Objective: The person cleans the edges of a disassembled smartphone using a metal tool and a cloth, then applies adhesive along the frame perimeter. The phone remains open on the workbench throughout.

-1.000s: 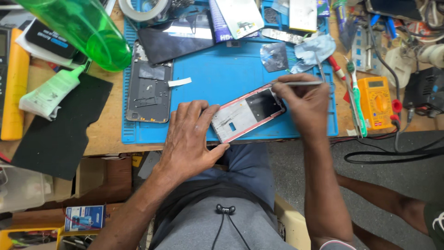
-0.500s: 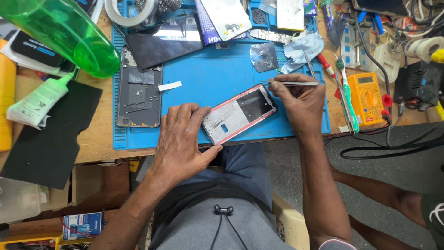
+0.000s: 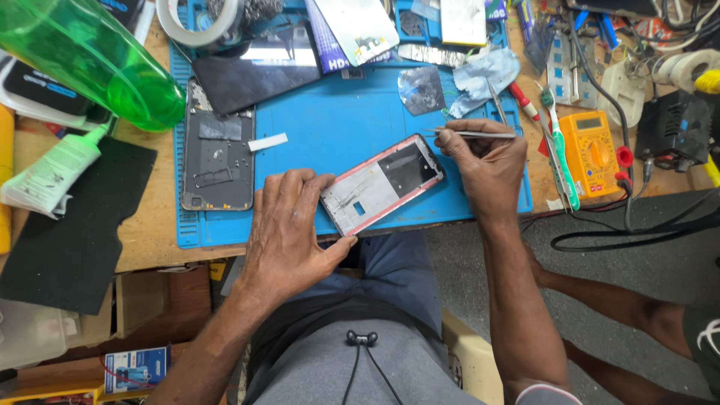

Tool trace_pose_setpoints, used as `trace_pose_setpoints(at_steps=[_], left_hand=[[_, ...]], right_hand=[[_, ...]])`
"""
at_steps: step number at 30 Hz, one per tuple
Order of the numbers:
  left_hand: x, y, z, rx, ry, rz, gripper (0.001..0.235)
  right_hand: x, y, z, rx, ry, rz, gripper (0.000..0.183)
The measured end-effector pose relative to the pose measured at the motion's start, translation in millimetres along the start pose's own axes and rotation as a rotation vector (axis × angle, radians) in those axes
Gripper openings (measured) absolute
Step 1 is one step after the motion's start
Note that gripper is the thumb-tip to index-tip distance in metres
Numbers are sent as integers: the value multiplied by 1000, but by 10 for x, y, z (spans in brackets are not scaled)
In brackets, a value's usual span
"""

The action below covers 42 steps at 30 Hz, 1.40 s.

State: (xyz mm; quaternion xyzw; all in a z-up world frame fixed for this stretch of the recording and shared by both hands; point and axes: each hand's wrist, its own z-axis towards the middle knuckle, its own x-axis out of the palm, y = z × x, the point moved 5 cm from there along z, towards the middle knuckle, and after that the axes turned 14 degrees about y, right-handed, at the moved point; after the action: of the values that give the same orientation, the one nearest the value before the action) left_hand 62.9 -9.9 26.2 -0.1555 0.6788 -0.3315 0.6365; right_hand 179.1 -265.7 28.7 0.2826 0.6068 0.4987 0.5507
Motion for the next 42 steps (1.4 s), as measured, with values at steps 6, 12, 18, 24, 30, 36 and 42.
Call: trace_pose_setpoints(at_steps=[6, 12, 18, 24, 30, 36, 42], left_hand=[[2, 0, 10, 2, -21, 5, 79], [-37, -32, 4, 23, -31, 8, 78], [-38, -10, -1, 21, -14, -18, 74], [-46, -23, 7, 25, -20, -5, 74], [-56, -28, 20, -1, -17, 5, 76], [-14, -5, 16, 3, -25, 22, 80], [-5, -5, 0, 16, -19, 13, 78]], right_hand=[[-4, -10, -102, 20, -50, 70, 16], [13, 11, -135, 88, -104, -30, 17], [20, 17, -167, 50, -110, 79, 16], [10, -52, -171, 72, -124, 58, 13], [-17, -115, -262, -22, -157, 252, 11], [10, -172, -281, 3, -105, 176, 14], [82, -78, -272, 34, -108, 143, 16]])
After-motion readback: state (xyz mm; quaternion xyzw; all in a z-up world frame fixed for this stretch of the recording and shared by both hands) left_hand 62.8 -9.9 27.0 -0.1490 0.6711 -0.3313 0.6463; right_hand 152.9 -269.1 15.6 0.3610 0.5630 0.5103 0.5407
